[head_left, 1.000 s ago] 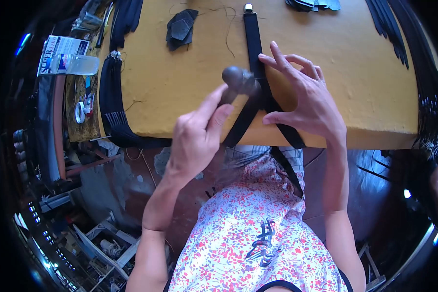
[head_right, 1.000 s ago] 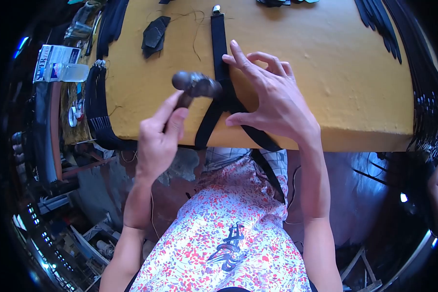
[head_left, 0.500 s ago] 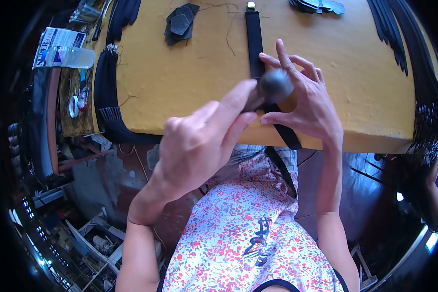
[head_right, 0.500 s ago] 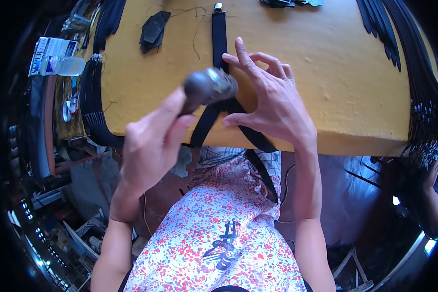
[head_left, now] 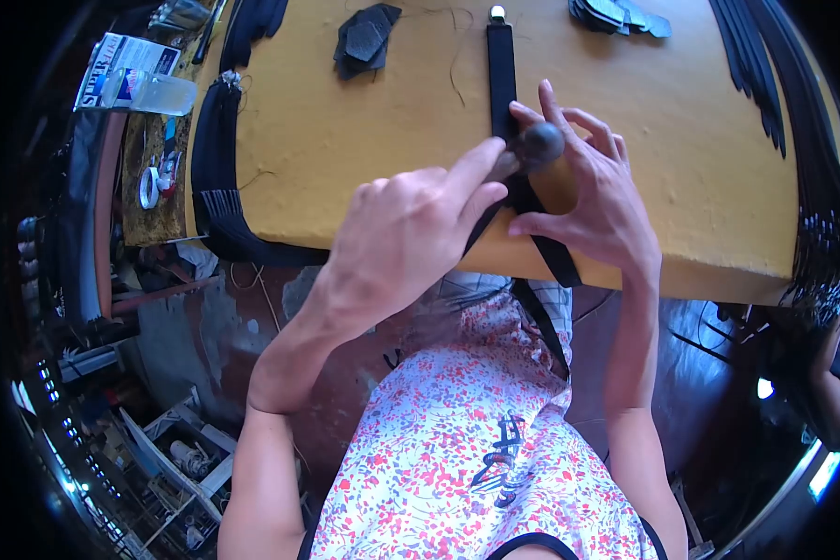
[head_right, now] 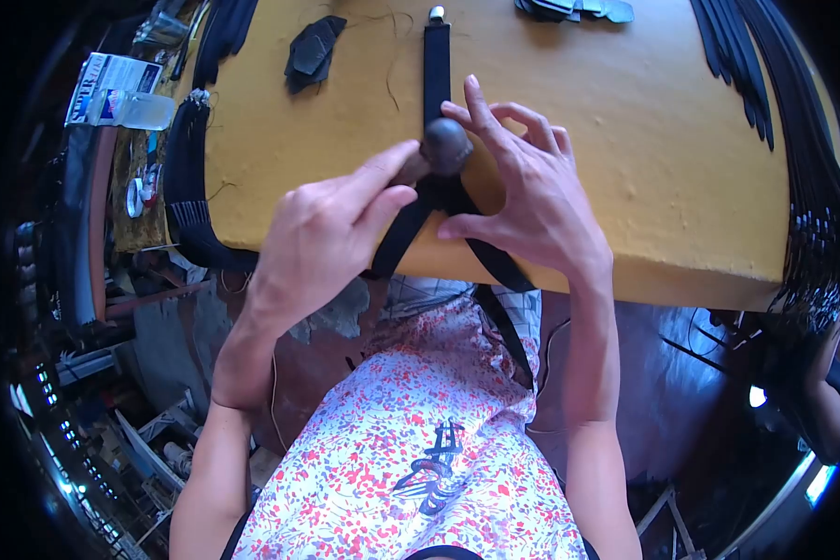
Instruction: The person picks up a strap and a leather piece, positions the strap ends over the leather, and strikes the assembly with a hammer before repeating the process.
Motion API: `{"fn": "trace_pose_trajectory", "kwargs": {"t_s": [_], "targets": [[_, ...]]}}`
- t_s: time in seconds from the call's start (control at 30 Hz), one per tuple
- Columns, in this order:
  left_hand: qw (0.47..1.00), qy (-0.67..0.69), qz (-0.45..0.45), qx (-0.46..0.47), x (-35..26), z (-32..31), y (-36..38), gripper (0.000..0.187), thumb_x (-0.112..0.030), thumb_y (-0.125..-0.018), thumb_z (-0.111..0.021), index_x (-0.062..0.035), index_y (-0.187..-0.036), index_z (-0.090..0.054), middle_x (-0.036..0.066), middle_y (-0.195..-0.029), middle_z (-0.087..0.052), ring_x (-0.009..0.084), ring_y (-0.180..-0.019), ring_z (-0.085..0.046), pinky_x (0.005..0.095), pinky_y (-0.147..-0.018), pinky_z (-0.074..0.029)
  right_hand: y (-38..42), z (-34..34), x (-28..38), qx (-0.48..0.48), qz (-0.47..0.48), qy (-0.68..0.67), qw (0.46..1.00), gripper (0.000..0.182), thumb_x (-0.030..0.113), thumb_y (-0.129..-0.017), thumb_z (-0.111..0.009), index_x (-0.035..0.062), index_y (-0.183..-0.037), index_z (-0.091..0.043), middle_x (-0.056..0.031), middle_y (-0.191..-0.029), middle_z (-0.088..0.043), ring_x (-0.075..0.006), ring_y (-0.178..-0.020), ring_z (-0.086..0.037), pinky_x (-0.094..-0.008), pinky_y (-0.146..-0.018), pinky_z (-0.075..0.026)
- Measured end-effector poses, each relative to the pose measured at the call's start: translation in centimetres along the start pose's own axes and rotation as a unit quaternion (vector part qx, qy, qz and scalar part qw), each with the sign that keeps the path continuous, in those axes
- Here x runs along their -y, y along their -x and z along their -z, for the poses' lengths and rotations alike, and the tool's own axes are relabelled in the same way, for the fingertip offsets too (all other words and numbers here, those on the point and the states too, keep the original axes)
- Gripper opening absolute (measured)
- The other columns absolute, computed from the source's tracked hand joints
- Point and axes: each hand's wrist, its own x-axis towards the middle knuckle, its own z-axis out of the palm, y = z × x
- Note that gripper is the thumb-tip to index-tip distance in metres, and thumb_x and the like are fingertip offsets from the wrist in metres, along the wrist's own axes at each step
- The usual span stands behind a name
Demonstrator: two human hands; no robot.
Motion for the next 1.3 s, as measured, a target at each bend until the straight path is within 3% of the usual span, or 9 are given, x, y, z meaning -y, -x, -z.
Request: {"fn": "trace_pose_trajectory", "kwargs": {"t_s": [0.1, 0.43, 0.53, 0.7, 0.83, 0.93, 1.0, 1.2, 1.3], "targets": [[0.994, 0.059, -0.002, -0.092, -1.2, 1.7, 0.5, 0.033, -0.021, -0.101, -0.065, -0.0035, -0.13, -0.064, 0.023, -0.096, -0.073, 0.0406, -0.082, -0.072, 0.0451, -0.064, -0.055, 0.1, -0.2, 0.2, -0.024, 0.006, 0.008, 1.0, 0.137, 0.04, -0.055, -0.094, 0.0145, -0.165, -0.018, 0.0068, -0.151, -0.055, -0.0277, -0.139, -0.045, -0.0431, -0.119, -0.027], [0.983, 0.103, 0.004, -0.152, -0.6, 1.0, -0.2, 0.031, -0.019, -0.103, -0.061, -0.0047, -0.131, -0.06, 0.026, -0.079, -0.067, 0.0439, -0.075, -0.069, 0.049, -0.059, -0.051, 0.2, -0.3, 0.1, -0.01, -0.018, 0.023, 1.0, 0.139, 0.045, -0.055, -0.095, 0.0157, -0.166, -0.016, 0.0032, -0.146, -0.06, -0.0275, -0.14, -0.044, -0.0424, -0.12, -0.027], [0.998, 0.01, 0.062, -0.031, 0.7, -1.2, -1.0, 0.031, -0.022, -0.103, -0.061, -0.0067, -0.13, -0.062, 0.025, -0.079, -0.067, 0.0446, -0.076, -0.069, 0.0478, -0.06, -0.051, 0.0, -0.2, 0.3, -0.01, -0.026, 0.014, 1.0, 0.139, 0.046, -0.055, -0.095, 0.0178, -0.166, -0.016, 0.0018, -0.146, -0.06, -0.0271, -0.141, -0.044, -0.0427, -0.12, -0.027], [0.996, 0.052, 0.062, -0.041, 1.9, 0.4, -1.9, 0.028, -0.022, -0.1, -0.065, -0.0061, -0.123, -0.067, 0.023, -0.085, -0.07, 0.0417, -0.08, -0.071, 0.0436, -0.065, -0.054, -0.1, -0.2, 0.4, -0.006, -0.029, 0.002, 1.0, 0.14, 0.049, -0.05, -0.095, 0.0203, -0.165, -0.021, 0.0002, -0.152, -0.055, -0.0332, -0.14, -0.042, -0.0466, -0.121, -0.031], [0.984, 0.023, 0.037, -0.172, 4.6, 0.8, 0.4, 0.029, -0.021, -0.094, -0.072, -0.0098, -0.121, -0.068, 0.016, -0.091, -0.073, 0.0356, -0.079, -0.073, 0.0416, -0.066, -0.055, -0.1, 0.2, 0.7, -0.005, -0.025, 0.011, 1.0, 0.135, 0.044, -0.058, -0.094, 0.0184, -0.166, -0.017, 0.0054, -0.151, -0.056, -0.0285, -0.142, -0.042, -0.0429, -0.118, -0.03], [0.977, -0.049, 0.06, -0.2, 6.9, 0.0, 1.2, 0.034, -0.022, -0.09, -0.077, -0.0143, -0.122, -0.07, 0.009, -0.094, -0.071, 0.0305, -0.081, -0.07, 0.0417, -0.068, -0.054, 0.0, 0.1, 1.0, -0.008, -0.004, 0.015, 1.0, 0.126, 0.042, -0.062, -0.092, 0.0163, -0.164, -0.023, 0.001, -0.154, -0.053, -0.0289, -0.141, -0.043, -0.0424, -0.117, -0.031], [0.962, -0.173, -0.002, -0.213, 7.2, -0.1, 1.0, 0.034, -0.012, -0.088, -0.078, -0.0076, -0.121, -0.072, 0.011, -0.102, -0.068, 0.0278, -0.088, -0.064, 0.0386, -0.08, -0.051, 0.3, -0.6, 1.3, -0.061, -0.019, 0.039, 0.997, 0.101, 0.039, -0.069, -0.09, 0.0099, -0.154, -0.045, -0.0053, -0.156, -0.049, -0.0293, -0.139, -0.044, -0.0421, -0.116, -0.032], [0.979, 0.079, 0.044, -0.18, 1.1, -4.7, 0.9, 0.03, -0.01, -0.087, -0.078, -0.0007, -0.115, -0.074, 0.013, -0.097, -0.066, 0.0284, -0.087, -0.066, 0.0389, -0.077, -0.053, 2.5, -2.9, 2.9, -0.12, -0.03, 0.038, 0.992, 0.051, 0.028, -0.078, -0.084, 0.0035, -0.12, -0.069, -0.0092, -0.154, -0.05, -0.0308, -0.132, -0.05, -0.0458, -0.113, -0.033], [0.979, 0.059, 0.065, -0.183, 0.4, -6.2, 0.5, 0.031, -0.008, -0.087, -0.078, 0.0001, -0.116, -0.072, 0.013, -0.096, -0.065, 0.0247, -0.083, -0.066, 0.0366, -0.073, -0.052, 2.6, -3.4, 3.9, -0.147, -0.058, -0.002, 0.987, 0.047, 0.021, -0.078, -0.083, 0.0047, -0.12, -0.069, -0.0068, -0.142, -0.06, -0.029, -0.125, -0.055, -0.0459, -0.112, -0.033]]}}
